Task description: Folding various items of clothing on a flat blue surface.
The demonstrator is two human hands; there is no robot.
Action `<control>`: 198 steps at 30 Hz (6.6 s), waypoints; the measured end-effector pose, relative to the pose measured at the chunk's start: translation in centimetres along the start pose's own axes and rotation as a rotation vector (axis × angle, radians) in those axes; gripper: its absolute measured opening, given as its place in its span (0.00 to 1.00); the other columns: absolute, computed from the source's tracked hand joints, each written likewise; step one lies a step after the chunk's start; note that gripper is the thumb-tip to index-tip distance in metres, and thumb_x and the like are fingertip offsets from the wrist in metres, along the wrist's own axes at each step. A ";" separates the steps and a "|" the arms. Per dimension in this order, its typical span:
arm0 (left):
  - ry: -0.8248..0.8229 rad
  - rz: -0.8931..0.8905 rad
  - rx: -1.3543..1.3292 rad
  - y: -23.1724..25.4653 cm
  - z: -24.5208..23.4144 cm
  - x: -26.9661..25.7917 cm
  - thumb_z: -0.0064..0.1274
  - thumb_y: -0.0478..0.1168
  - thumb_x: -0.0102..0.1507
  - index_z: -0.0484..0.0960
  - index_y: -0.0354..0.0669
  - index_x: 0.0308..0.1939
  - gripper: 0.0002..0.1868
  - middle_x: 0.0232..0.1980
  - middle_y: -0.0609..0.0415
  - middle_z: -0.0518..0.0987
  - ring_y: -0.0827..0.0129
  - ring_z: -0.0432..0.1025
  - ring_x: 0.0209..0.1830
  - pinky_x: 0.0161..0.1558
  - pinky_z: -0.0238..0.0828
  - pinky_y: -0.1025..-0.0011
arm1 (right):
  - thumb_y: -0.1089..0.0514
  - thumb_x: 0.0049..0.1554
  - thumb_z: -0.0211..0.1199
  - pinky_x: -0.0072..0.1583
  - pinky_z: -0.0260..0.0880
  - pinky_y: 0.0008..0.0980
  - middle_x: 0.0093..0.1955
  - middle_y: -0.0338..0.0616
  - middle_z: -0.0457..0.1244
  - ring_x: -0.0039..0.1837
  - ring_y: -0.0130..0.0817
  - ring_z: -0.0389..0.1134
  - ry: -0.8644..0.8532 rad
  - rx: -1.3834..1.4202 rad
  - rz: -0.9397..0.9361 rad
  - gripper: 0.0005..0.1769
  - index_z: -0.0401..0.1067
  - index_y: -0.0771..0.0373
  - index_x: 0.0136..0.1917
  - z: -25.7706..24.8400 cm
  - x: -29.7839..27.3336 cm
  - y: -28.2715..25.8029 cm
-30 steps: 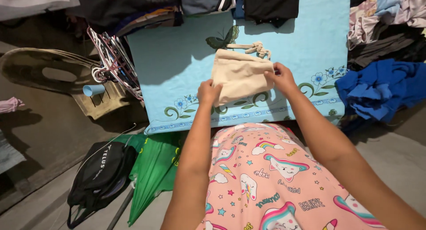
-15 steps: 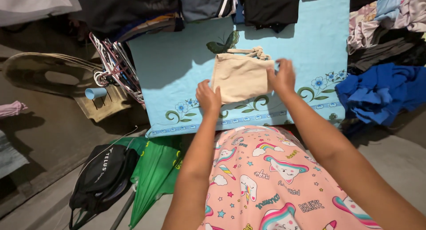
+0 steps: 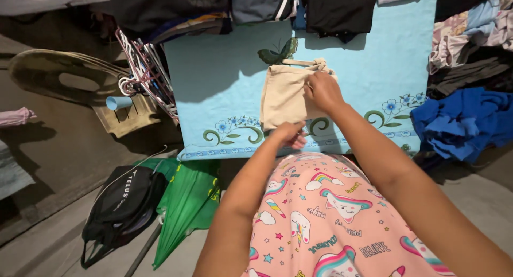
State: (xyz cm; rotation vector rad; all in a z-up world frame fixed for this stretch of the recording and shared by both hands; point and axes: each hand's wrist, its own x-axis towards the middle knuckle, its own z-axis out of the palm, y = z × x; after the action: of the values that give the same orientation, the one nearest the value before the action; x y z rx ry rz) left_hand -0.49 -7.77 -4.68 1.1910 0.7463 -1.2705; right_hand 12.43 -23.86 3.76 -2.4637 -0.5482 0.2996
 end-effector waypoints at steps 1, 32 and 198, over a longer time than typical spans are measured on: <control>0.002 0.001 -0.002 -1.2 0.2 2.0 0.47 0.59 0.69 0.78 0.33 0.49 0.28 0.42 0.37 0.83 0.48 0.78 0.39 0.43 0.78 0.56 | 0.59 0.55 0.68 0.58 0.64 0.51 0.48 0.54 0.64 0.55 0.56 0.65 -0.001 0.001 -0.003 0.09 0.73 0.62 0.49 0.4 0.7 0.3; 0.454 1.179 0.420 4.2 -5.2 -10.4 0.62 0.34 0.58 0.79 0.43 0.59 0.24 0.58 0.52 0.83 0.58 0.72 0.64 0.70 0.60 0.59 | 0.61 0.52 0.71 0.61 0.72 0.45 0.57 0.50 0.68 0.60 0.44 0.68 -0.135 0.365 0.048 0.22 0.72 0.59 0.60 -5.5 -4.5 3.1; -0.064 1.054 -1.237 30.5 -12.8 1.2 0.54 0.38 0.66 0.72 0.42 0.65 0.23 0.61 0.48 0.78 0.55 0.74 0.59 0.59 0.73 0.53 | 0.55 0.56 0.70 0.67 0.69 0.47 0.67 0.55 0.63 0.68 0.51 0.67 0.570 0.624 0.026 0.37 0.58 0.66 0.73 -5.1 29.2 -3.0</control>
State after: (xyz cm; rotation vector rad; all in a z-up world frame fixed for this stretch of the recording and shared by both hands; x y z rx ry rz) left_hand 31.42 0.47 -1.75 0.3320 0.5364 0.1276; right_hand 39.14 -11.14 7.07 -1.8249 -0.1399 -0.2022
